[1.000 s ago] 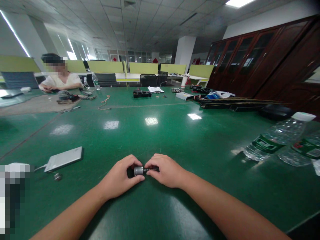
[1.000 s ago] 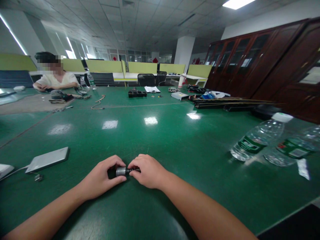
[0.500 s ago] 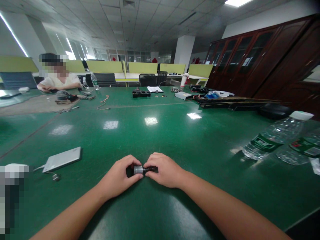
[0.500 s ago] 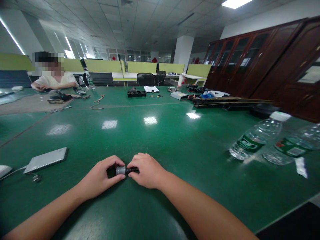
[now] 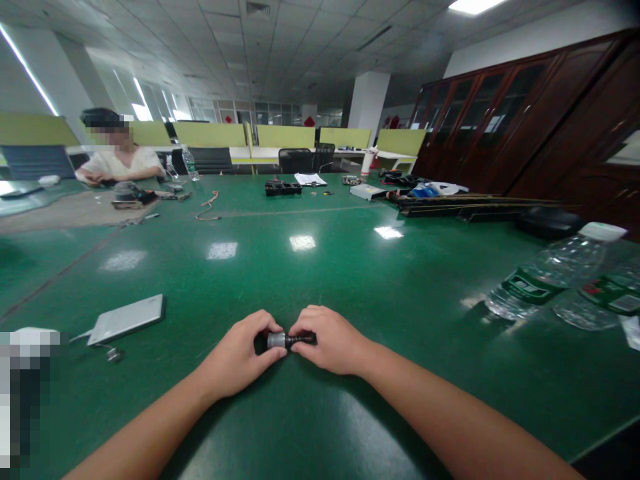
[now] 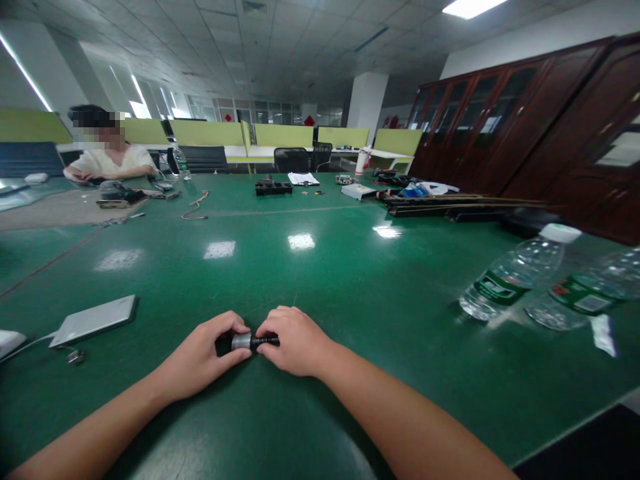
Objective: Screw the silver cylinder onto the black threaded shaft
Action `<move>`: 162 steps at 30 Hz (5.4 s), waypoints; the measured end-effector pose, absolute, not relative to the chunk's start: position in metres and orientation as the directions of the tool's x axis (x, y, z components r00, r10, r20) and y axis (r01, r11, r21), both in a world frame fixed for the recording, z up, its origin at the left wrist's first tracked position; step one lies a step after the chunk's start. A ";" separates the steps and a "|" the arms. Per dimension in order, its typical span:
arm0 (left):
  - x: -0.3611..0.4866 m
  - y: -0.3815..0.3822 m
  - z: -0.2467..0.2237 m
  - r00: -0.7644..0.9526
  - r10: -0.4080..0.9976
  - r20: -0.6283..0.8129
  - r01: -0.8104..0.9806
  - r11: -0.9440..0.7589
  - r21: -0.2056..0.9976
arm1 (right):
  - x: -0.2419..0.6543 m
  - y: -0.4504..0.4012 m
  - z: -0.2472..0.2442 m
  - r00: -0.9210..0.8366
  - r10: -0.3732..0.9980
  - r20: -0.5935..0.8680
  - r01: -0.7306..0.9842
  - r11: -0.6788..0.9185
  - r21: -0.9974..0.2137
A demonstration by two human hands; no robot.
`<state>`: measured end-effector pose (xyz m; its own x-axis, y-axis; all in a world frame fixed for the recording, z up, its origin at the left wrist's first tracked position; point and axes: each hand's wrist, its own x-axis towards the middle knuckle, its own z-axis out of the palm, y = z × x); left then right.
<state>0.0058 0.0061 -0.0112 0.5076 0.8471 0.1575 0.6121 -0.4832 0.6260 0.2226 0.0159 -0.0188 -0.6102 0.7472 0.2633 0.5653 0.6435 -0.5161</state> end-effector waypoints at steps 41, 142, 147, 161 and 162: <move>0.003 0.006 -0.012 0.518 0.838 0.174 0.611 -0.504 0.610 | 0.246 0.024 -0.008 -0.617 0.771 0.157 0.626 0.603 -0.494; 0.000 0.007 -0.013 0.536 0.836 0.120 0.619 -0.485 0.617 | 0.275 0.039 -0.006 -0.584 0.811 0.025 0.670 0.499 -0.549; 0.001 0.007 -0.012 0.530 0.839 0.122 0.624 -0.484 0.613 | 0.271 0.036 -0.001 -0.622 0.782 0.036 0.631 0.528 -0.569; 0.001 0.006 -0.015 0.551 0.816 0.176 0.584 -0.528 0.617 | 0.216 0.017 -0.022 -0.549 0.805 0.225 0.598 0.566 -0.567; 0.001 0.006 -0.014 0.555 0.813 0.177 0.580 -0.530 0.618 | 0.216 0.016 -0.022 -0.550 0.803 0.228 0.600 0.570 -0.561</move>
